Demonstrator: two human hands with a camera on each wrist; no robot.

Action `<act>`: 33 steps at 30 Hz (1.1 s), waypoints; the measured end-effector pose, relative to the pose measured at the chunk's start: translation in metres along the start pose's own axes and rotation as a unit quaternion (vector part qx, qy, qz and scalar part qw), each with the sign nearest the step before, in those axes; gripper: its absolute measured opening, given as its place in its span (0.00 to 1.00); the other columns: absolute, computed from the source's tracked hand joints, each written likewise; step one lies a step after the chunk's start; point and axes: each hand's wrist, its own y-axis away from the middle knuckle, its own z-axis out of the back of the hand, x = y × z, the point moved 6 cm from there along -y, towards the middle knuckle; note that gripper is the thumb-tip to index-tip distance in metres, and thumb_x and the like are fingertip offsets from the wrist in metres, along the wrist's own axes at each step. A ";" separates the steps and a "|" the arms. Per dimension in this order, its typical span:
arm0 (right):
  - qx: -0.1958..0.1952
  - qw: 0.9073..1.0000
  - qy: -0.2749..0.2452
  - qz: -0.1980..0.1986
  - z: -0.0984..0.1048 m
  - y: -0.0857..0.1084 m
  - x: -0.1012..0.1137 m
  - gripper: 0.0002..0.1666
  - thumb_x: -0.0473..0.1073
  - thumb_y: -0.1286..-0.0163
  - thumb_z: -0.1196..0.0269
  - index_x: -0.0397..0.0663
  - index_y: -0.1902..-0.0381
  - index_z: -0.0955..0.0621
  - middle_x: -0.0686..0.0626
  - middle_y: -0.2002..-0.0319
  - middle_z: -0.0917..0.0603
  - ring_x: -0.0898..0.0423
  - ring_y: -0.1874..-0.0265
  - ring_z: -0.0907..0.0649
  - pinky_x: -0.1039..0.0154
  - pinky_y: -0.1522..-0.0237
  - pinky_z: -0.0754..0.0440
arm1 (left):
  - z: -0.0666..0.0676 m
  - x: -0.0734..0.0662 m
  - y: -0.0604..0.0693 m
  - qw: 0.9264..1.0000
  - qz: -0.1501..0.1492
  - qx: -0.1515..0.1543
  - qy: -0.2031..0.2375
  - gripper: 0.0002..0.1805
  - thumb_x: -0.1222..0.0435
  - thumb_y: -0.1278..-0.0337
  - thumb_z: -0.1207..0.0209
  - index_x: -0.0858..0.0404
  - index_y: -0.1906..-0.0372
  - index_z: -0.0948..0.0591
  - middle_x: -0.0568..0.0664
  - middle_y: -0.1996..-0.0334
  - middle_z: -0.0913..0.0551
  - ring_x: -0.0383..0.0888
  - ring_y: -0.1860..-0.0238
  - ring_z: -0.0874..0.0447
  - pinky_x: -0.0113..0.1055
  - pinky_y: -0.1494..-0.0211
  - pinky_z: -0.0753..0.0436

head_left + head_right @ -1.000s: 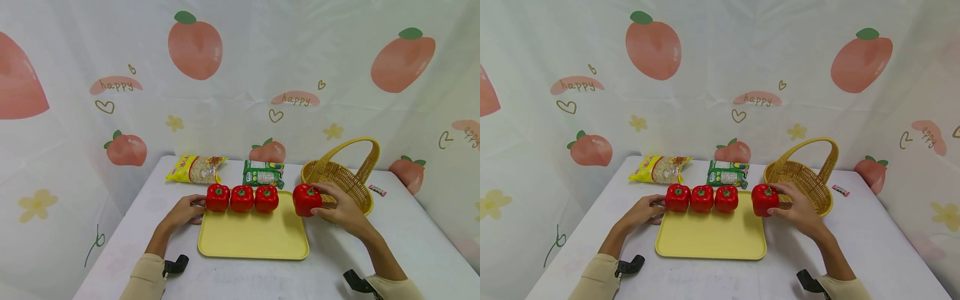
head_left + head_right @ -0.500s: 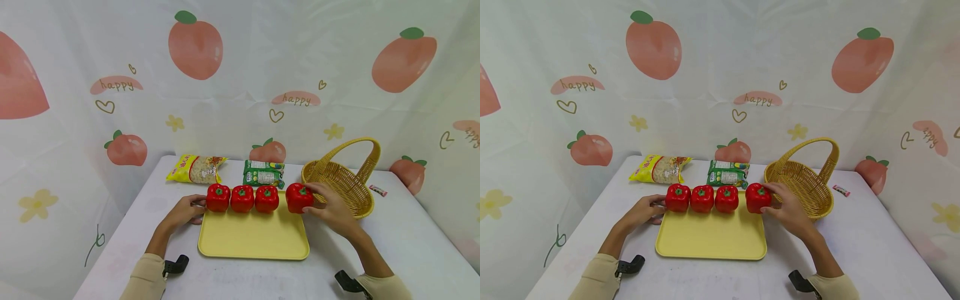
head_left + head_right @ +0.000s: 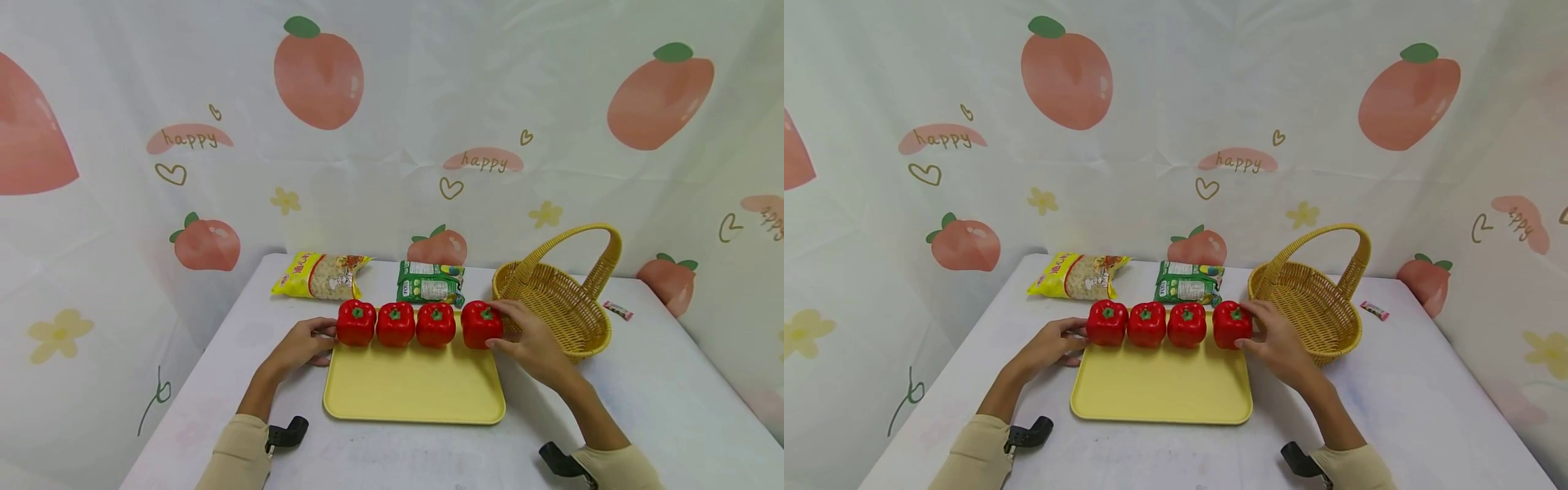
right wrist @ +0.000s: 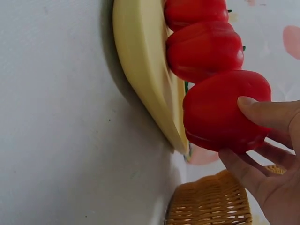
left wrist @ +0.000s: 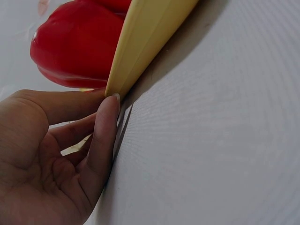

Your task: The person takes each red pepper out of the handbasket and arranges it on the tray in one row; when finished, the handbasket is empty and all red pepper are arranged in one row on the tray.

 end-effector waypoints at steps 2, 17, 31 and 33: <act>-0.001 1.000 0.002 0.001 -0.002 0.000 0.000 0.40 0.30 0.40 0.22 0.38 0.30 0.23 0.36 0.34 0.22 0.37 0.36 0.21 0.39 0.43 0.14 | 0.000 0.000 0.000 1.000 -0.002 0.001 0.001 0.29 0.66 0.31 0.37 0.67 0.27 0.25 0.59 0.41 0.19 0.46 0.54 0.15 0.39 0.57 0.07; 0.012 1.000 -0.005 -0.018 -0.011 -0.003 -0.001 0.40 0.30 0.40 0.22 0.34 0.30 0.23 0.34 0.32 0.24 0.34 0.34 0.22 0.43 0.44 0.13 | 0.000 0.000 0.000 1.000 0.004 0.001 0.005 0.29 0.66 0.31 0.37 0.66 0.28 0.24 0.59 0.41 0.18 0.47 0.54 0.15 0.38 0.56 0.07; 0.004 1.000 0.017 -0.017 -0.012 -0.004 0.000 0.40 0.30 0.41 0.22 0.35 0.31 0.23 0.34 0.33 0.23 0.34 0.35 0.21 0.44 0.43 0.12 | 0.000 0.000 0.000 1.000 0.002 -0.001 0.001 0.29 0.66 0.32 0.37 0.66 0.28 0.24 0.59 0.42 0.18 0.47 0.54 0.15 0.38 0.56 0.07; 0.004 1.000 0.011 -0.016 -0.012 -0.004 0.001 0.40 0.30 0.40 0.22 0.35 0.31 0.23 0.34 0.34 0.23 0.34 0.35 0.21 0.45 0.44 0.12 | 0.000 0.000 0.000 1.000 0.002 -0.001 0.002 0.29 0.66 0.32 0.36 0.66 0.28 0.24 0.59 0.42 0.18 0.47 0.55 0.15 0.38 0.56 0.07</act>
